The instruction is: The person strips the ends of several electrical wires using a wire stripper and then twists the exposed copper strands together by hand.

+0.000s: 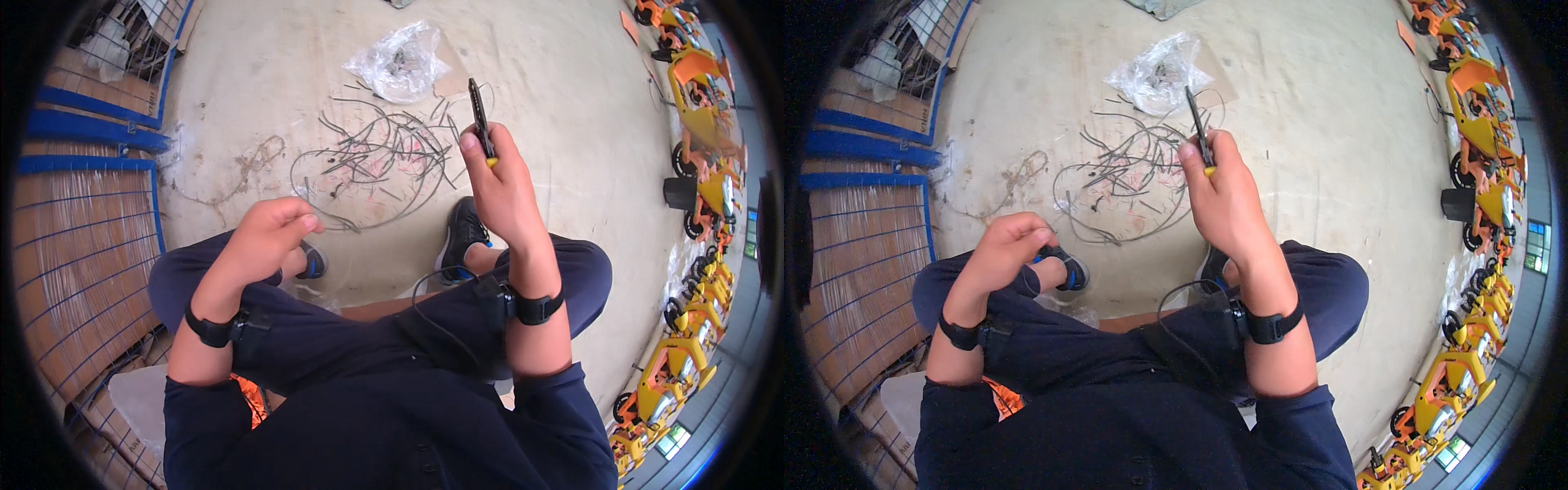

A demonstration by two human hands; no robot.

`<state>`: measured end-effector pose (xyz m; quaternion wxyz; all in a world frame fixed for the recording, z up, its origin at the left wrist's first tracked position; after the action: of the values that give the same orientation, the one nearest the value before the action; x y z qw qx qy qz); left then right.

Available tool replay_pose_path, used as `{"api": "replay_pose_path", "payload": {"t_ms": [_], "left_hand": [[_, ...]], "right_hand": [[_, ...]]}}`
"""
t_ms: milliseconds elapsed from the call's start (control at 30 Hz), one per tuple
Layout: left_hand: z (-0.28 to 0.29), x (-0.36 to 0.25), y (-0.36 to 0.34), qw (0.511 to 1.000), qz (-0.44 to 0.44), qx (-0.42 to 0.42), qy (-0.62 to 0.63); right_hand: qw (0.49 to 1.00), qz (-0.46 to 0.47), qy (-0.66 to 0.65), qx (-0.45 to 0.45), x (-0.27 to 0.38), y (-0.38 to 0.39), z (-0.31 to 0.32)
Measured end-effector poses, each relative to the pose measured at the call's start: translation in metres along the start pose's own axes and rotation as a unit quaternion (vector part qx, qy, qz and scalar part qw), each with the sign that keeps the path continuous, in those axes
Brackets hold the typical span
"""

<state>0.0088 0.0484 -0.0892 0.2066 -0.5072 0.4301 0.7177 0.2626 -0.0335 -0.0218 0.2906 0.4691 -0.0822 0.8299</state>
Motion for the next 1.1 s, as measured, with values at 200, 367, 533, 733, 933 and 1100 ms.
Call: {"api": "replay_pose_path", "payload": {"t_ms": [200,367,533,733,933,1100], "left_hand": [[-0.010,-0.075,-0.007,0.942,-0.138,-0.135,-0.275],[-0.023,-0.097,-0.010,0.975,-0.193,-0.086,-0.073],[-0.029,-0.076,-0.019,0.987,-0.100,-0.043,0.121],[-0.039,-0.054,-0.020,0.952,-0.010,-0.006,0.305],[-0.034,-0.047,-0.019,0.937,-0.008,-0.011,0.349],[-0.031,-0.039,-0.019,0.925,0.004,0.001,0.380]], "right_hand": [[0.980,0.148,0.048,0.122,0.043,0.034,-0.043],[0.962,0.222,0.072,0.142,0.058,0.050,-0.061],[0.966,0.191,0.058,0.163,0.053,0.052,-0.062],[0.970,0.108,-0.041,0.215,0.036,0.054,-0.071],[0.993,0.031,0.029,0.107,0.014,0.023,-0.049],[0.995,0.040,0.016,0.089,0.012,0.016,-0.045]]}}
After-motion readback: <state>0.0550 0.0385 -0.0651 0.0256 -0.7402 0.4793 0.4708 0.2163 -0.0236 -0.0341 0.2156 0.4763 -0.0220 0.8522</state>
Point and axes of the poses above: each hand's wrist, its own y-axis away from the middle knuckle, its own z-axis out of the back of the hand, x = y × z, the point moved 10 cm from there along -y, towards the middle knuckle, and after that the axes turned 2 degrees about z, right-handed, at the moved point
